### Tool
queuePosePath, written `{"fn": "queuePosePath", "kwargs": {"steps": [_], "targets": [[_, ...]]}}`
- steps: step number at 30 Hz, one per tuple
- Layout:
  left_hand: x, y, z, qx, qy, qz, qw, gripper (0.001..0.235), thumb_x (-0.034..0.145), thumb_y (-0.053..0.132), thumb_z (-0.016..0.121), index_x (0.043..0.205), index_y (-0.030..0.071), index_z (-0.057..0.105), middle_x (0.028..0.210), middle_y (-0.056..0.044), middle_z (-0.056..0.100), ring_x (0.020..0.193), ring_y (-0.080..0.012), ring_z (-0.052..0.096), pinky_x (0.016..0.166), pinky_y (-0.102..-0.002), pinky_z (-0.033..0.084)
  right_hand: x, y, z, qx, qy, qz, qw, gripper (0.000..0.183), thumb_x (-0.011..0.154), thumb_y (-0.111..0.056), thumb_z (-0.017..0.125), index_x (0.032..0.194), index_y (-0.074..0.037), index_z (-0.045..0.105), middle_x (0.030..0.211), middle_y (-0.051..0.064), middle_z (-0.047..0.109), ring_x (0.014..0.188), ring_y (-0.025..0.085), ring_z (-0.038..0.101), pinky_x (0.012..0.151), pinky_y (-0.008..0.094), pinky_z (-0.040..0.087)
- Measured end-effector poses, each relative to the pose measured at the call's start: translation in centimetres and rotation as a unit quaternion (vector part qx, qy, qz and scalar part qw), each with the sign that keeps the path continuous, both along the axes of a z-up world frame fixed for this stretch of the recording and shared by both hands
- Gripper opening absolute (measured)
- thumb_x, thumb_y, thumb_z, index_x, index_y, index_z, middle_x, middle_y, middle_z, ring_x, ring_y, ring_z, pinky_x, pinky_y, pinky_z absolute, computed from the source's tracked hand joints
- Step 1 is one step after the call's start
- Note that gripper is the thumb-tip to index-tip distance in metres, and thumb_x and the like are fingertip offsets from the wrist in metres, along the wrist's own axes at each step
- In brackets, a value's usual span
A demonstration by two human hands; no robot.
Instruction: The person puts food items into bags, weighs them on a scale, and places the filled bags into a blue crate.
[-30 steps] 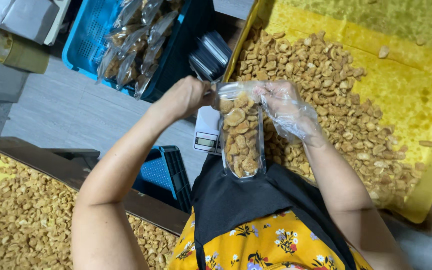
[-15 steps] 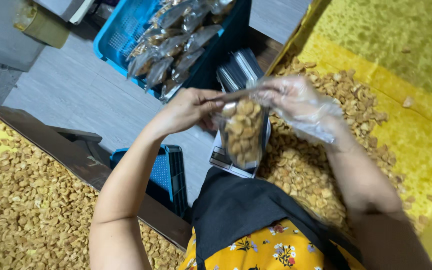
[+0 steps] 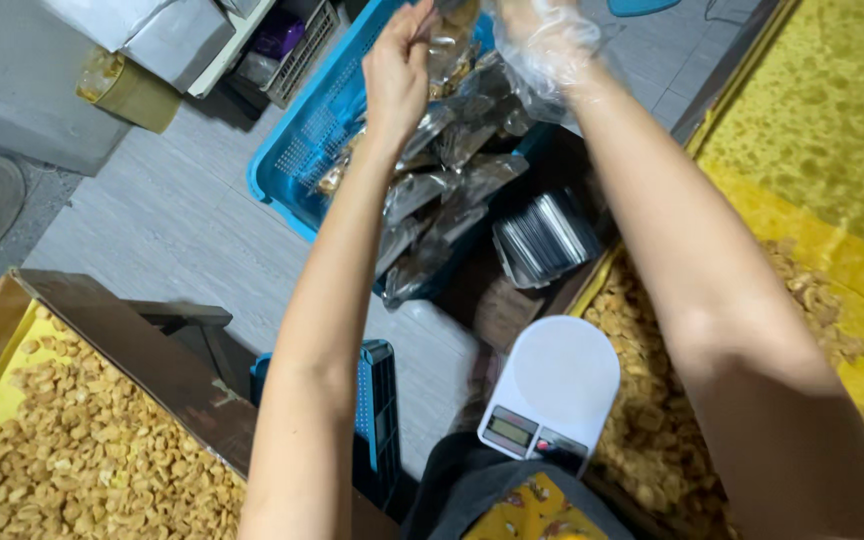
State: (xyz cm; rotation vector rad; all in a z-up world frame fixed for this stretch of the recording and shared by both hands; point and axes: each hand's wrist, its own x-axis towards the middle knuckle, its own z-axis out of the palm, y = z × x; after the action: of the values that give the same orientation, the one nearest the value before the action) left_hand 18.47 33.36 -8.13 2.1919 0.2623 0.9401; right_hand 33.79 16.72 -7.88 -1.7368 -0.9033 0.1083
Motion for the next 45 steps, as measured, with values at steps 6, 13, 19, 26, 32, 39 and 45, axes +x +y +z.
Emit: {"fn": "queuePosePath", "kwargs": {"steps": [6,13,19,26,32,39,45], "targets": [[3.1,2.4,-11.2,-0.043,0.102,-0.006,0.994,0.045,0.098,0.003,0.054,0.141,0.012,0.060,0.148,-0.024,0.054,0.144,-0.0371,0.044,0.121,-0.044,0.035,2.3,5.0,-8.0,0.014,-0.004,-0.044,0.999,0.018,0.089,0.003,0.065,0.104,0.006,0.074,0.102,0.015,0.077,0.097,0.023,0.075,0.091,0.034,0.061],[2.4,2.2,-15.2,-0.025,0.176,-0.067,0.982,0.047,0.105,0.011,0.057,0.152,0.016,0.049,0.160,-0.028,0.035,0.150,-0.0415,0.037,0.123,-0.045,0.035,1.4,4.0,-11.0,-0.132,0.006,-0.019,0.991,0.038,0.086,0.014,0.052,0.114,0.000,0.073,0.120,0.017,0.070,0.116,0.026,0.068,0.106,0.034,0.054],[0.3,-0.7,-7.8,-0.029,0.364,-0.083,0.927,0.075,0.092,0.023,0.072,0.154,0.025,0.031,0.162,-0.024,0.018,0.142,-0.0415,0.034,0.116,-0.046,0.031,0.4,0.8,-7.4,-0.198,-0.189,0.032,0.961,0.070,0.064,0.024,0.058,0.124,-0.009,0.074,0.137,0.028,0.057,0.125,0.044,0.053,0.105,0.044,0.041],[-8.7,-10.9,-6.8,-0.058,0.062,-0.071,0.994,0.022,0.102,0.014,0.062,0.121,0.005,0.066,0.123,-0.018,0.069,0.117,-0.0343,0.069,0.101,-0.042,0.056,-8.6,-15.9,-0.8,-0.222,0.204,-0.063,0.951,0.040,0.095,-0.007,0.060,0.132,-0.016,0.069,0.117,0.013,0.075,0.101,0.021,0.071,0.088,0.035,0.057],[-10.6,-17.9,-18.9,-0.128,0.353,0.011,0.927,0.040,0.094,0.036,0.067,0.110,-0.001,0.068,0.095,-0.028,0.072,0.092,-0.0442,0.071,0.084,-0.049,0.057,-18.8,-25.4,-7.4,0.045,0.415,-0.052,0.907,0.052,0.087,-0.025,0.077,0.129,0.002,0.064,0.128,0.015,0.068,0.115,0.022,0.067,0.100,0.037,0.056],[-11.7,-17.8,-28.6,-0.196,0.368,0.055,0.908,0.063,0.088,0.059,0.060,0.102,-0.001,0.072,0.093,-0.025,0.077,0.092,-0.0392,0.074,0.087,-0.046,0.057,-26.4,-33.8,-8.2,-0.096,0.528,-0.179,0.825,0.052,0.083,-0.022,0.074,0.131,-0.006,0.063,0.138,0.013,0.067,0.112,0.024,0.067,0.097,0.038,0.051],[-12.2,-18.3,-27.1,-0.493,0.322,0.023,0.808,0.034,0.090,0.013,0.057,0.120,-0.002,0.066,0.102,-0.015,0.074,0.088,-0.0240,0.076,0.074,-0.041,0.066,-29.0,-37.5,-8.6,-0.014,0.551,-0.211,0.807,0.046,0.081,-0.015,0.072,0.126,-0.005,0.066,0.132,0.014,0.070,0.112,0.024,0.071,0.108,0.040,0.052]]}}
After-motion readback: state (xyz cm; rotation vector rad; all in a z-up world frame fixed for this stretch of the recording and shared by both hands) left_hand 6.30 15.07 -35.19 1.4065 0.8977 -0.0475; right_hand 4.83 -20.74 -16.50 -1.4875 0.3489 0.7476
